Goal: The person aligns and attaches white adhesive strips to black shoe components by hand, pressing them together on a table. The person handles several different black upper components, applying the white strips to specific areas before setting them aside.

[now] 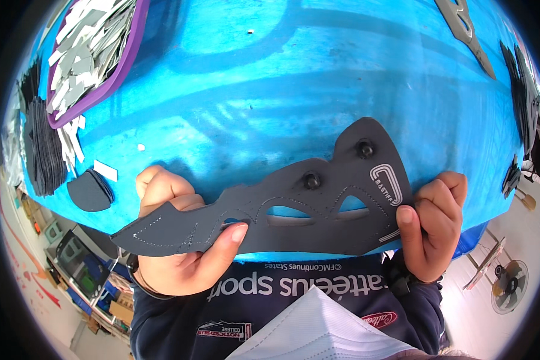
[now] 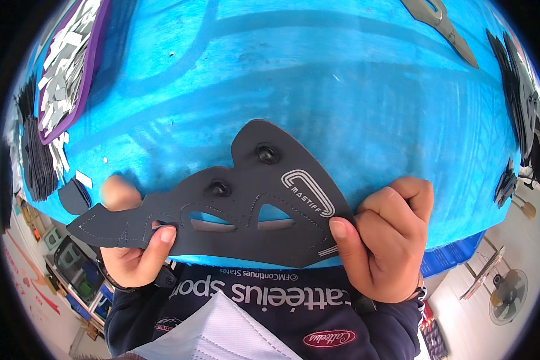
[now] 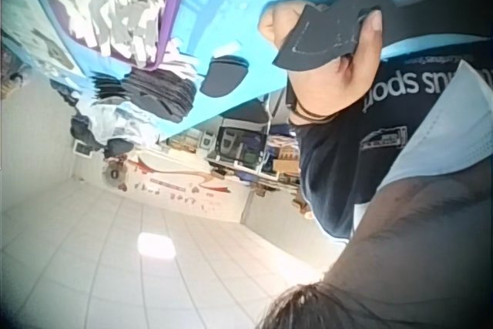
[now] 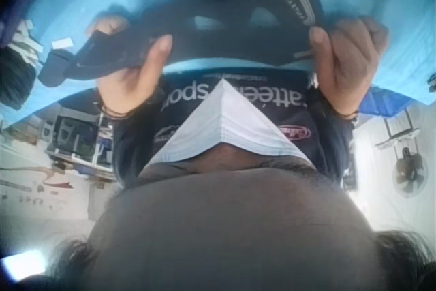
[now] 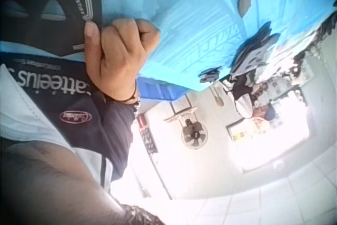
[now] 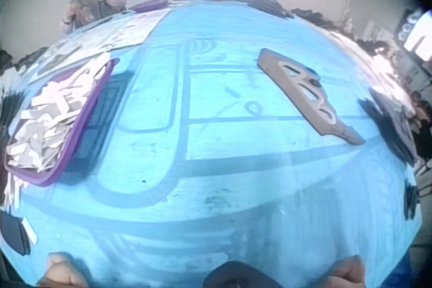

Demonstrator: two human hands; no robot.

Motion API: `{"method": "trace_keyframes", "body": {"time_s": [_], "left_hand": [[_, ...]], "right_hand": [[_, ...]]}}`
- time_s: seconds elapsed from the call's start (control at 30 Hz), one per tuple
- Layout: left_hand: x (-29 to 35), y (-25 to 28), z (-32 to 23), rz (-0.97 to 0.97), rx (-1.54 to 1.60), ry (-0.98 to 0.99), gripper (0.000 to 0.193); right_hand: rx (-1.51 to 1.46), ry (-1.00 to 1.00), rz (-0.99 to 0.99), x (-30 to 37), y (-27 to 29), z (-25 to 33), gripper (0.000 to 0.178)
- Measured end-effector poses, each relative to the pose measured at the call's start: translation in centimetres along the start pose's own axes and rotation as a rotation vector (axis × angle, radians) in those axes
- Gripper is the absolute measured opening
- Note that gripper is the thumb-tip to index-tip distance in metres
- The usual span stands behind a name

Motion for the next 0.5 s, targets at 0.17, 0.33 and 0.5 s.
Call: {"method": "trace_keyframes", "body": {"time_s": [0.17,0.33,0.5], "left_hand": [[-0.3,-0.1,-0.2,-0.018,-0.034,0.017,0.02],[-0.7,-0.4,-0.7,-0.02,-0.161,0.042,0.021],[-0.4,0.5,-0.8,-0.063,0.119,-0.043,0.018]], "right_hand": [[0.03,-0.003,0.008,0.0,0.0,0.1,0.024],[0.292,0.118,-0.001,0.6,-0.6,1.4,0.026],[-0.124,0.165,-0.091,0.7,1.4,0.8,0.027]]}}
Point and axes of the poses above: each hand's wrist, its own x-axis away from the middle knuckle, its own y-axis out of the back of the hand, z = x × y, the point moved 8 cm from there along -x, towards the middle knuckle, and after that the axes turned 1 degree about -z, right-handed, at the moved point
